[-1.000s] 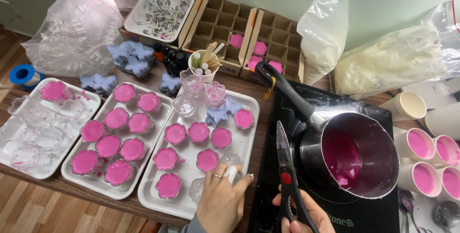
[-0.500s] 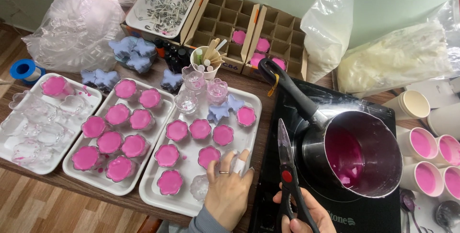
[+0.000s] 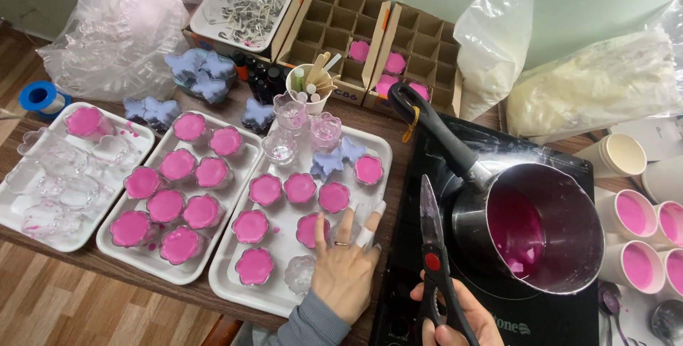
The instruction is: The person cuts pieces of pink wax with scissors and drops them into a pot of melted magenta wax on an induction cooker. They also trim leftover wax from used clear candle containers with scissors and a spoon, and place finished pink flower-shaped candles on trays.
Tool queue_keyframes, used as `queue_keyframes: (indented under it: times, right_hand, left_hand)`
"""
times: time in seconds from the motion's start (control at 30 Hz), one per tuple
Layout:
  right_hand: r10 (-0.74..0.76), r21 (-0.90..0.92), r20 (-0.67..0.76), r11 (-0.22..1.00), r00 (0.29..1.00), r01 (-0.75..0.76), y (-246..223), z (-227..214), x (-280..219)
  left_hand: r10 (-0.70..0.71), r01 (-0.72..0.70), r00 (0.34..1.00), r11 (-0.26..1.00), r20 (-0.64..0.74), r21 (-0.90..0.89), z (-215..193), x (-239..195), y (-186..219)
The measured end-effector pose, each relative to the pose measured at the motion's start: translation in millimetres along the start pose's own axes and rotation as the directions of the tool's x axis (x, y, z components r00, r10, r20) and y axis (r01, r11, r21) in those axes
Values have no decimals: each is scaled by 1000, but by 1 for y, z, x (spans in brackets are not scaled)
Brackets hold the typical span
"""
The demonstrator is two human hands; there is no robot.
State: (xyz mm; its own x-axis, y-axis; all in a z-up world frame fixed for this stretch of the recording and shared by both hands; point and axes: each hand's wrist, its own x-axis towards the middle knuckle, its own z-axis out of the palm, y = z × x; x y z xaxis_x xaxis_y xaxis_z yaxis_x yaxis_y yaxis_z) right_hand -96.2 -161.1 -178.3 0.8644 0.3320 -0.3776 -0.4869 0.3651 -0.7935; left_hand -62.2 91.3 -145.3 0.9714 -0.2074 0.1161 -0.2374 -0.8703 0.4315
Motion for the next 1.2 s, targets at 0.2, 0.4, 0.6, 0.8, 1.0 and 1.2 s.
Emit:
queue_keyframes:
  times: [0.2,0.4,0.6,0.8,1.0,1.2]
  right_hand:
    - [-32,-32,15,999,999,32,2,0,0]
    - [-29,-40,58,999,998,32,2,0,-1]
    - [-30,-33,67,999,997,32,1,3,-2]
    - [-52,-55,67,997,996,56,5,-5,-2]
    - [-27,-55,53,998,998,30,1,2,-5]
    - [-65,-59,73,996,995,70,4,-2,-3]
  left_hand:
    - [5,-6,998,1000,64,16,-6,0,2]
    - [-24,21,996,999,83,37,-2,0,4]
    - [-28,26,997,999,72,34,0,-1,4]
    - [-21,21,999,1000,46,6,5,-5,5]
    - [-20,18,999,999,-39,-51,6,-9,6]
    - [-7,4,983,1000,-184,-16,-8,-7,5]
